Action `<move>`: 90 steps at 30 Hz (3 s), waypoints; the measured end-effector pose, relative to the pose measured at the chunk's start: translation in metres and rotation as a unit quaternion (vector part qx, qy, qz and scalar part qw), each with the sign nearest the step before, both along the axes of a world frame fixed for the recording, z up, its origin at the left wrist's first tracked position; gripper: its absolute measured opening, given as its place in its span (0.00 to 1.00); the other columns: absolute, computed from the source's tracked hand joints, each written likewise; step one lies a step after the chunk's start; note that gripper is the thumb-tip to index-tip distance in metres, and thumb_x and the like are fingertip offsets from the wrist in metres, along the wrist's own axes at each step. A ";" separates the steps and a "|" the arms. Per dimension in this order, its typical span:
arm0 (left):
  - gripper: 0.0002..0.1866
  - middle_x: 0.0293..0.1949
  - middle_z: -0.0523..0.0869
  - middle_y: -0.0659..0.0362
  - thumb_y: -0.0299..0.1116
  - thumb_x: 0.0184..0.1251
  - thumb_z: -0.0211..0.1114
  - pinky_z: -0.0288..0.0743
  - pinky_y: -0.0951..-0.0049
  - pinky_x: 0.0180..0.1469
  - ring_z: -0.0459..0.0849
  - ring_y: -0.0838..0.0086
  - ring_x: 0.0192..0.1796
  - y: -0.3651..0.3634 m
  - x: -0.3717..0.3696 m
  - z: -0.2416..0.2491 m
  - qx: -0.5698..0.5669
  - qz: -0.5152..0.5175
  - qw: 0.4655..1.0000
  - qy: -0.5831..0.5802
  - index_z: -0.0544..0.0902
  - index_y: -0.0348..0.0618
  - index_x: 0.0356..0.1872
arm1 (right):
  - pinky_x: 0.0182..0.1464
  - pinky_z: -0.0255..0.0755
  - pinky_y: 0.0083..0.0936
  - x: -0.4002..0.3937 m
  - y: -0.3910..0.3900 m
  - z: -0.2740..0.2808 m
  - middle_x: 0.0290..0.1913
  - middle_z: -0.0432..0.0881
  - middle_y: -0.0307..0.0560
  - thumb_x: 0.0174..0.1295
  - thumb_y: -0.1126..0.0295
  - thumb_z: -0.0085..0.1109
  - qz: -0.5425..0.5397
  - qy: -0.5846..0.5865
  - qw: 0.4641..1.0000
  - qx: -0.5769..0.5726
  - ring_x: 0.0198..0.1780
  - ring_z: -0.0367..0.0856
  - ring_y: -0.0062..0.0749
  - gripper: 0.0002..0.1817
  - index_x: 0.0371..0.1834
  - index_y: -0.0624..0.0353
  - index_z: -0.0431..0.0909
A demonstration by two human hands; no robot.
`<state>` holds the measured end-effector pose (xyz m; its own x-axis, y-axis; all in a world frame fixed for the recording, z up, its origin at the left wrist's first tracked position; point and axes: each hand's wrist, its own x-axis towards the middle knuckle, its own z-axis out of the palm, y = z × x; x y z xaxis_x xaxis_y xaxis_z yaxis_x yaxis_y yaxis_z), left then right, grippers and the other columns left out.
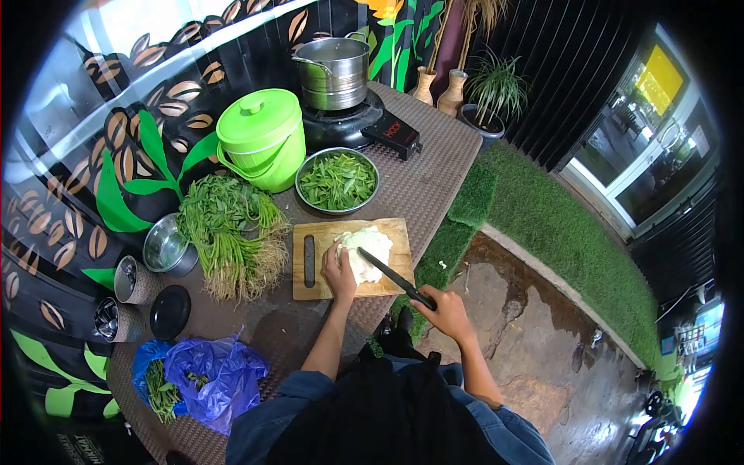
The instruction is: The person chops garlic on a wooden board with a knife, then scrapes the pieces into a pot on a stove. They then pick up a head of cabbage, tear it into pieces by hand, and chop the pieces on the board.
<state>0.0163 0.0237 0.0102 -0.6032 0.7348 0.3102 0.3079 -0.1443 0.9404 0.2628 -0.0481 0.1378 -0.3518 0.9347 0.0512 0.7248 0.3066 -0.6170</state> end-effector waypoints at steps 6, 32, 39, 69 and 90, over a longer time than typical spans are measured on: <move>0.15 0.51 0.85 0.45 0.33 0.73 0.59 0.75 0.59 0.57 0.83 0.51 0.54 0.000 0.000 -0.001 -0.012 -0.008 1.000 -0.013 0.83 0.35 0.54 | 0.34 0.75 0.43 0.004 0.004 -0.010 0.21 0.80 0.56 0.64 0.54 0.65 -0.074 0.034 0.996 0.035 0.29 0.83 0.55 0.17 0.41 0.58 0.82; 0.15 0.50 0.86 0.46 0.33 0.74 0.59 0.76 0.61 0.55 0.84 0.54 0.54 -0.002 0.002 0.006 -0.009 0.000 1.000 -0.011 0.83 0.37 0.55 | 0.29 0.67 0.38 -0.001 -0.001 -0.007 0.19 0.74 0.54 0.64 0.56 0.66 -0.013 0.079 0.995 -0.065 0.21 0.75 0.46 0.18 0.37 0.62 0.81; 0.14 0.50 0.86 0.46 0.32 0.74 0.59 0.76 0.61 0.55 0.84 0.54 0.54 -0.001 0.002 0.005 -0.005 0.003 1.000 -0.008 0.83 0.37 0.54 | 0.29 0.65 0.36 -0.001 0.005 -0.010 0.17 0.72 0.53 0.63 0.57 0.67 -0.039 0.086 0.991 -0.092 0.20 0.73 0.43 0.17 0.38 0.61 0.82; 0.16 0.51 0.86 0.46 0.33 0.76 0.56 0.75 0.63 0.57 0.84 0.58 0.55 -0.004 -0.001 0.011 -0.006 -0.008 1.000 0.024 0.81 0.33 0.55 | 0.33 0.73 0.35 -0.125 0.103 -0.036 0.25 0.81 0.52 0.50 0.55 0.78 -0.124 0.135 0.981 0.062 0.26 0.80 0.38 0.24 0.33 0.65 0.78; 0.16 0.51 0.86 0.47 0.31 0.75 0.57 0.75 0.67 0.56 0.84 0.62 0.54 -0.005 0.001 0.013 -0.018 -0.013 1.000 -0.005 0.81 0.34 0.56 | 0.32 0.74 0.45 -0.093 0.132 -0.094 0.24 0.80 0.58 0.61 0.68 0.67 -0.242 0.221 0.941 0.085 0.26 0.81 0.58 0.16 0.44 0.67 0.74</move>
